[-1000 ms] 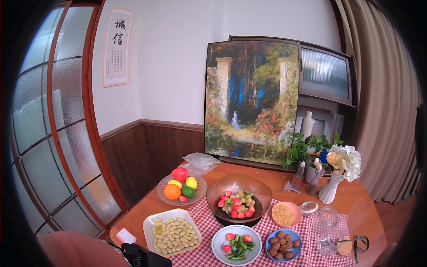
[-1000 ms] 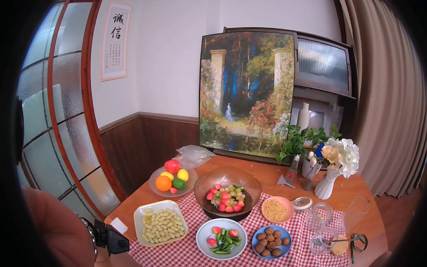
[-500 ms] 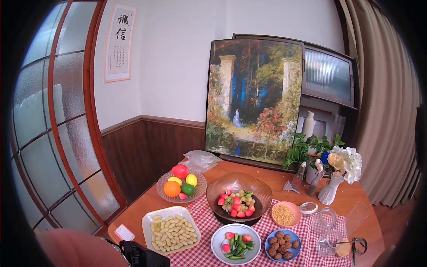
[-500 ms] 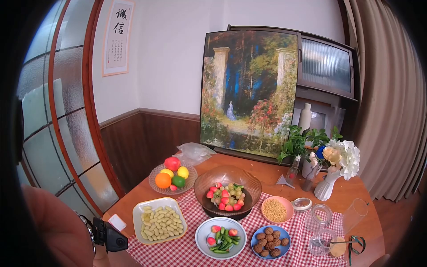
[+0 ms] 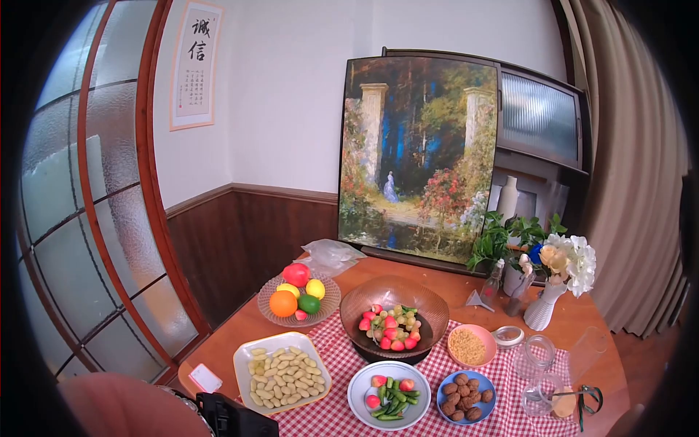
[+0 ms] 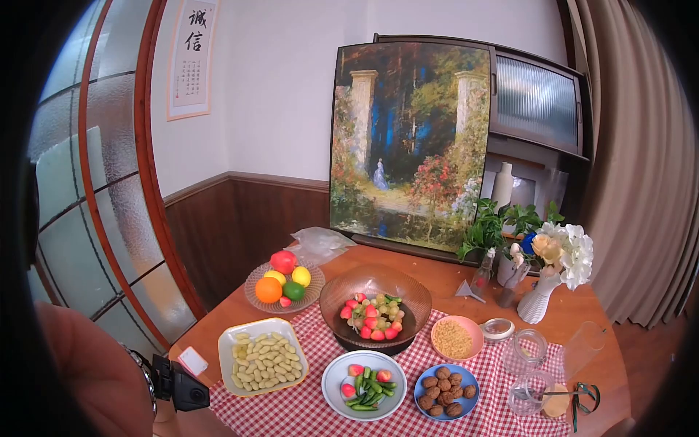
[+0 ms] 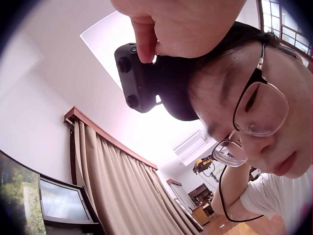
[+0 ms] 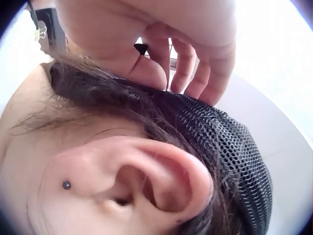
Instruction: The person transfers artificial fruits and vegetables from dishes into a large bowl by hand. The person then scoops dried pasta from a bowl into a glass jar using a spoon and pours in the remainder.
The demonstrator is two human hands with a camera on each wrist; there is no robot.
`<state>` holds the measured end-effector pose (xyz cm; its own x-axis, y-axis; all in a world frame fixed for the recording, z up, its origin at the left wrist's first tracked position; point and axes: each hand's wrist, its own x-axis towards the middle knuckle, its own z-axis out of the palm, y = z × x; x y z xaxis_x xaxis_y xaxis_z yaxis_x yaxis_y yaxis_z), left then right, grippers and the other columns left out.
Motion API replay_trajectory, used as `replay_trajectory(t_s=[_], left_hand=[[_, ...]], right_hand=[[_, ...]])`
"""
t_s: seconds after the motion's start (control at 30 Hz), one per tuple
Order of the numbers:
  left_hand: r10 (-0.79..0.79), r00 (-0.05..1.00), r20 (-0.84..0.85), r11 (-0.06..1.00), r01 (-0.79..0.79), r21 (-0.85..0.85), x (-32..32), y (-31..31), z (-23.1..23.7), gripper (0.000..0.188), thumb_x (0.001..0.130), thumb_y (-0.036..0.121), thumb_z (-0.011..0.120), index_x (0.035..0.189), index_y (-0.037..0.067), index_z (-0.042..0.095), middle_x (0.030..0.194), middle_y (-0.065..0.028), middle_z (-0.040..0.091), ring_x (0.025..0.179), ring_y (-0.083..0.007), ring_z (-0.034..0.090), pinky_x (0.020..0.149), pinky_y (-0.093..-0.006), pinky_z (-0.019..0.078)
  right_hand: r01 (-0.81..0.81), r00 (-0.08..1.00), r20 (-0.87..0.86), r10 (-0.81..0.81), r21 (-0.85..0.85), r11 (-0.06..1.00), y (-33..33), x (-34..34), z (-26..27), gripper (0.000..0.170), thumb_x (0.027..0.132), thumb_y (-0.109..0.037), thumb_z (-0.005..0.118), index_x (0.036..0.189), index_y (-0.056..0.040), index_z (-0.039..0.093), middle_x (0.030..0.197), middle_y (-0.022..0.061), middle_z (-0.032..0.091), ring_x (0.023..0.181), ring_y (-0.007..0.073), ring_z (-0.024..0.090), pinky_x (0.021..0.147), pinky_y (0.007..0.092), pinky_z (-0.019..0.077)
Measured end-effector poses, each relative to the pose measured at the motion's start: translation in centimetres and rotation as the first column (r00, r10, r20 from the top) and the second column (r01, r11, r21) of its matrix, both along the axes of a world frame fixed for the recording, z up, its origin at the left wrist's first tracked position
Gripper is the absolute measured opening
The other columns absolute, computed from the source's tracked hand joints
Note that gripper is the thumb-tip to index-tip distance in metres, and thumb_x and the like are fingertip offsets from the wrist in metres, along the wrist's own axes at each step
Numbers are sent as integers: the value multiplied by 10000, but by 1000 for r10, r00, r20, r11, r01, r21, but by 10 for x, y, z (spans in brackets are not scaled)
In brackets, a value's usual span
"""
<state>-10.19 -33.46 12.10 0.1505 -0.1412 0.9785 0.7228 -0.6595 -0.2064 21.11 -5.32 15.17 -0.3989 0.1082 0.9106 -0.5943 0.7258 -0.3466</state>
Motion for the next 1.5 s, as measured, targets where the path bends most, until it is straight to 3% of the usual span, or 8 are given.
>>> replay_trajectory(t_s=[1.13, 1.5], left_hand=[[-85, 996, -17, 993, 83, -90, 5, -18, 0, 219, 971, 149, 522, 1174, 75, 562, 1153, -80, 540, 1020, -223, 506, 845, -347, 419], [-69, 994, -91, 993, 60, -99, 2, -28, 10, 227, 971, 149, 528, 1186, 83, 559, 1161, -74, 536, 1028, -222, 502, 849, -348, 415]], right_hand=[[197, 977, -90, -191, 58, 979, 2, 19, -18, 283, 1002, -284, 531, 1150, -50, 588, 958, 110, 653, 840, 248, 583, 772, 415, 508], [224, 960, -191, -205, 83, 971, 9, 8, -28, 287, 1004, -288, 526, 1160, -54, 582, 957, 108, 653, 840, 248, 581, 775, 418, 506]])
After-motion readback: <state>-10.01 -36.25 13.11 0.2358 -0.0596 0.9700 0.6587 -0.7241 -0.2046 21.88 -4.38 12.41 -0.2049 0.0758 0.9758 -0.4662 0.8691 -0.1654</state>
